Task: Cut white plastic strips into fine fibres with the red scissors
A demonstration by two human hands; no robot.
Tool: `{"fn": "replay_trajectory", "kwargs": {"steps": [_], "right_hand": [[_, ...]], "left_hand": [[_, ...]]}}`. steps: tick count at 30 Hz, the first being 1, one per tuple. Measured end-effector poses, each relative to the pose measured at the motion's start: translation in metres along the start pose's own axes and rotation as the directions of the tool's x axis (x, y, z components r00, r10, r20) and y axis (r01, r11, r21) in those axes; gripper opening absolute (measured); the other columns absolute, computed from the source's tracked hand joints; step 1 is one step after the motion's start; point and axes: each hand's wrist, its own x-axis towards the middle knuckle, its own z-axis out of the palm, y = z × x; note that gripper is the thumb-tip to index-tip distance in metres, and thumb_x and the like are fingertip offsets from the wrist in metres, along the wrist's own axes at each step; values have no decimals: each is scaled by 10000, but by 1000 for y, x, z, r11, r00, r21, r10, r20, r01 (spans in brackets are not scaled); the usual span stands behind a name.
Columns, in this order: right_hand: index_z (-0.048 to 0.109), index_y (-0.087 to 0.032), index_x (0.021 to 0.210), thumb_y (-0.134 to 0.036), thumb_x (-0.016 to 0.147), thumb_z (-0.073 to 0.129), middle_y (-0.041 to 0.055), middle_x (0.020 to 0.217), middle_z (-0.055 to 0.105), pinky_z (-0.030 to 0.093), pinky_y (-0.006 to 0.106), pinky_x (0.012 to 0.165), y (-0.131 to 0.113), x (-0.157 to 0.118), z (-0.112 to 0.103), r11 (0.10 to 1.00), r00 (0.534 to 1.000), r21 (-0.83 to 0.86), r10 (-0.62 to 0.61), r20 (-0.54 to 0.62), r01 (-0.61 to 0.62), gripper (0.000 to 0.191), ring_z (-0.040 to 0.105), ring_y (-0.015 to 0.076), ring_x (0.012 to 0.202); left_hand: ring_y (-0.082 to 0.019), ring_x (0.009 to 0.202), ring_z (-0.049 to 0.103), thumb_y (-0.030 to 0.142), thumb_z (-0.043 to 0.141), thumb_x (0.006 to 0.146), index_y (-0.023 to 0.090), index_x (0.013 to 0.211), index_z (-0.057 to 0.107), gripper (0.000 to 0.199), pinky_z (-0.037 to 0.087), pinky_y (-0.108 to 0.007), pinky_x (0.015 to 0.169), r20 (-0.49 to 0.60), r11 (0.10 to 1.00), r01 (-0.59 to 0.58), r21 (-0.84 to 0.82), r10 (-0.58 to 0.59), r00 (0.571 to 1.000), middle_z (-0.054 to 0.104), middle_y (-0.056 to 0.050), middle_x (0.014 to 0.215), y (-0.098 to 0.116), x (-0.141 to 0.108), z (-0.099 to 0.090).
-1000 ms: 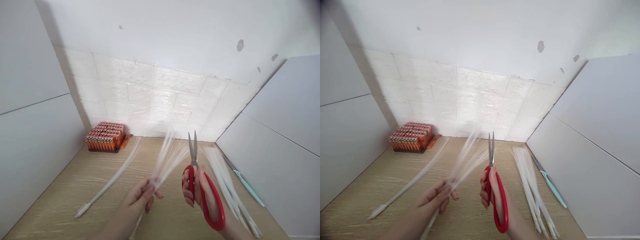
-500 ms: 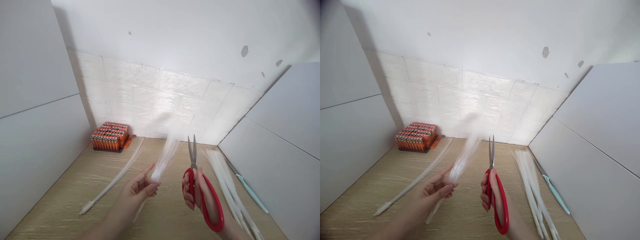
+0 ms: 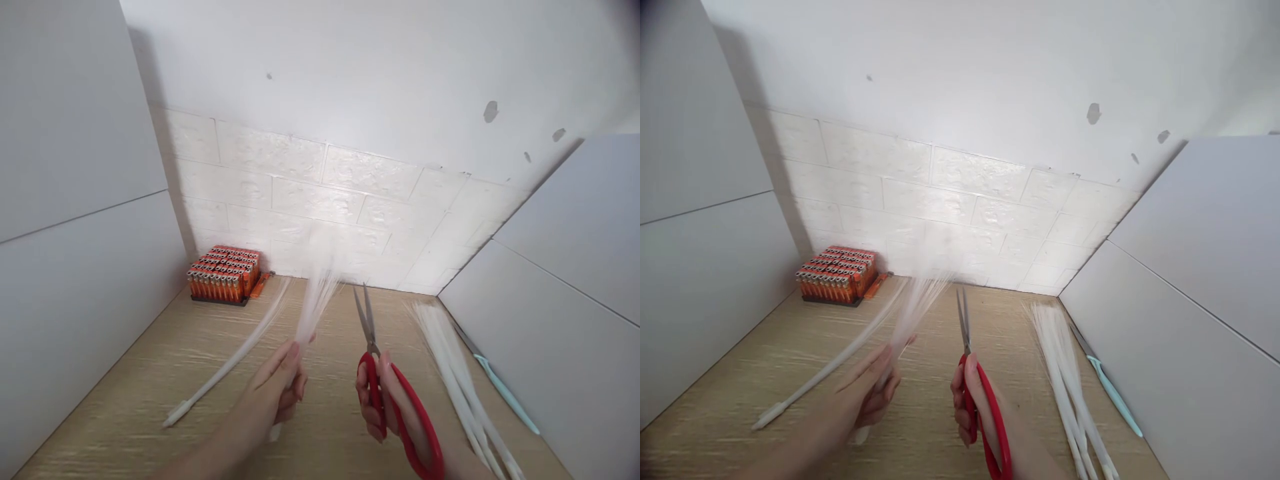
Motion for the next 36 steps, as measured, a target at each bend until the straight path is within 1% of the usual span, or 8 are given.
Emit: {"fn": "replay_trajectory", "kwargs": {"steps": [4, 9, 14, 19, 22, 25, 30, 36], "right_hand": [[562, -41, 1119, -465, 1092, 475, 67, 894, 507, 509, 147, 700, 4, -4, 9, 997, 994, -16, 81, 79, -80, 434, 510, 62, 762], [560, -41, 1094, -467, 1093, 473, 59, 867, 499, 494, 130, 672, 6, -11, 17, 989, 973, -43, 148, 176, -142, 435, 495, 52, 730], [554, -31, 1090, -460, 1090, 487, 52, 853, 493, 488, 125, 666, 13, -13, 18, 985, 958, -55, 171, 232, -163, 434, 494, 48, 719], [552, -37, 1109, -470, 1091, 478, 55, 862, 493, 485, 124, 664, 19, -14, 21, 986, 961, -37, 166, 223, -162, 440, 490, 49, 720], [553, -40, 1115, -476, 1092, 471, 61, 877, 498, 492, 134, 680, 19, -14, 27, 986, 966, -22, 164, 199, -163, 444, 496, 54, 736], [556, -39, 1117, -478, 1093, 470, 65, 889, 504, 500, 141, 691, 20, -12, 36, 986, 972, 1, 162, 169, -165, 448, 505, 58, 749], [557, -39, 1114, -467, 1095, 469, 62, 881, 504, 498, 132, 681, 22, -8, 48, 984, 979, 50, 161, 125, -168, 438, 503, 53, 738], [550, -34, 1110, -457, 1090, 486, 52, 857, 490, 482, 119, 655, 22, -4, 51, 976, 979, 117, 169, 117, -183, 428, 487, 46, 713]], "left_hand": [[-24, 484, 241, 841, 689, 691, 105, 1222, 484, 931, 175, -123, 431, -42, 998, -55, -15, 55, 998, 473, 29, 672, -1, 0, 0], [-30, 469, 266, 824, 736, 643, 83, 1076, 522, 885, 189, -143, 420, -56, 993, -119, 9, 119, 991, 513, 8, 682, -1, 3, 3], [-31, 456, 276, 797, 704, 707, 82, 1040, 535, 807, 204, -150, 424, -63, 984, -176, 37, 178, 982, 530, -2, 697, -8, 6, 2], [-38, 476, 295, 748, 656, 791, 97, 993, 534, 693, 210, -154, 434, -41, 978, -175, 114, 181, 983, 542, -15, 734, -10, 3, 3], [-43, 485, 292, 721, 637, 824, 105, 976, 533, 642, 204, -156, 440, 0, 974, -168, 152, 170, 985, 535, -11, 734, -10, 1, 6], [-50, 491, 295, 738, 624, 822, 113, 929, 531, 641, 212, -160, 451, 29, 974, -153, 167, 151, 988, 497, 5, 688, -11, -1, 10], [-66, 506, 310, 731, 613, 838, 124, 844, 517, 614, 236, -159, 475, 38, 971, -139, 194, 134, 990, 402, 32, 596, -15, -3, 12], [-59, 524, 336, 735, 613, 836, 115, 846, 519, 627, 266, -157, 491, 57, 972, -135, 192, 127, 990, 479, 6, 670, -13, -5, 14]]}}
